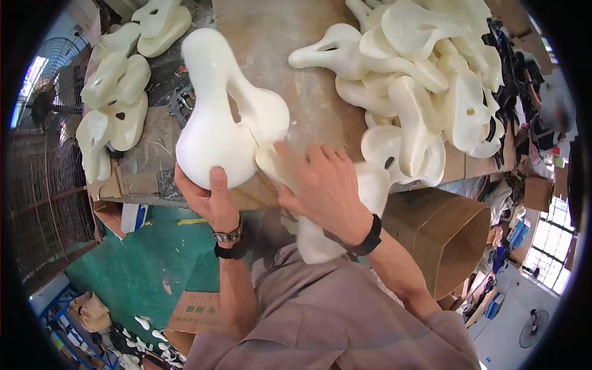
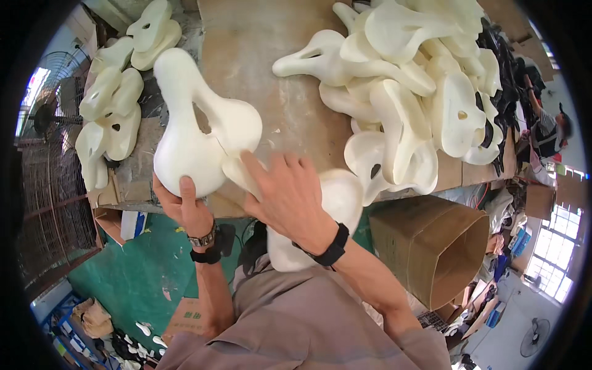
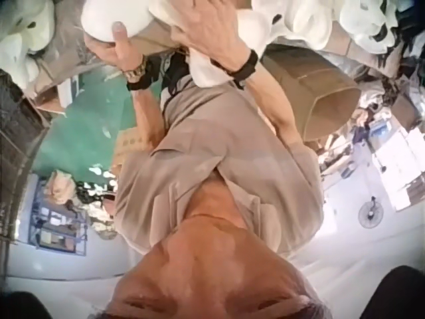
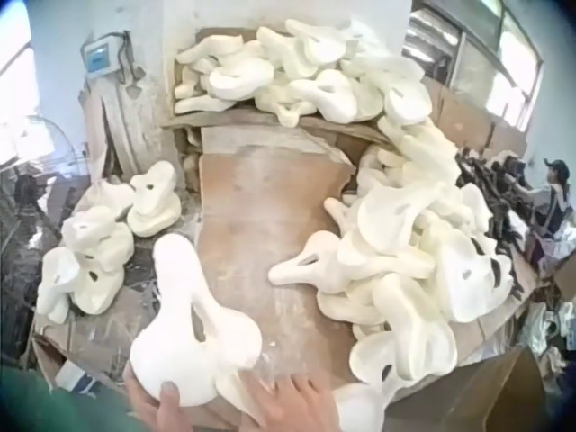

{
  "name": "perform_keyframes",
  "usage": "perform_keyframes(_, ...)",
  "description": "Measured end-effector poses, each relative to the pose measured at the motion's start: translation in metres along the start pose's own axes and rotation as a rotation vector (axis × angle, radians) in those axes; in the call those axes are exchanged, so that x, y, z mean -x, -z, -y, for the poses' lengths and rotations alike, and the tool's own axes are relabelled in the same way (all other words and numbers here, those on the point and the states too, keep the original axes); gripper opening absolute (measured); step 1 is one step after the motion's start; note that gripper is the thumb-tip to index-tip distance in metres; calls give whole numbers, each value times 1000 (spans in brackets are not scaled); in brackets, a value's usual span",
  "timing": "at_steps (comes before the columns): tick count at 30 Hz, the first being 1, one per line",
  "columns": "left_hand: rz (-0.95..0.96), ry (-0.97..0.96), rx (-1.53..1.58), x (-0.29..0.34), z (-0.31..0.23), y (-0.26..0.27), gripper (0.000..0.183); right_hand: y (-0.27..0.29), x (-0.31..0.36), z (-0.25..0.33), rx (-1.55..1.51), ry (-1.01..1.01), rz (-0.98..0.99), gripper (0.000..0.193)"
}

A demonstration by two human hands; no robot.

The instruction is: The person assembles bicycle seats by spray-gluing foam cushions to plastic bases, then organizes the finished components into a cardboard box. The glue is applied with a spray gun.

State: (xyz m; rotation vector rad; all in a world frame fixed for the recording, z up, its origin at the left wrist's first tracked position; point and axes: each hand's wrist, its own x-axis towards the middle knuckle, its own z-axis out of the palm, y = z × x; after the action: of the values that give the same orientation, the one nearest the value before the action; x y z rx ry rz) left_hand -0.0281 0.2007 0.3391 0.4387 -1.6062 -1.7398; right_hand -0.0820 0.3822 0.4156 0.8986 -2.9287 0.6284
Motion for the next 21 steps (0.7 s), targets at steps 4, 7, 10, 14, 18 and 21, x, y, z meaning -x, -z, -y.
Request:
perform_keyframes(4,-74,86,89,-7,-3,3,62,9,5,-10,-39,-3,4,63)
perform_keyframes(7,-86,141,126,-11,-4,8,61,25,-9,-11,-76,-31,-92,61)
perform_keyframes(10,-69,172,7,-13,-5,19,63,19,-26,-14,-105,-18,-192,60)
perform_keyframes(14,-62,337,-317,-14,0,40,67,-18,-22,-27,-198,-133,-18,65)
perform_keyframes(18,-5,347,-563,-6,52,68,68,-67,-5,-35,-289,-115,140,66)
perform_keyframes(21,-73,428,-354,-10,58,76,67,-98,-2,-35,-301,-98,173,61)
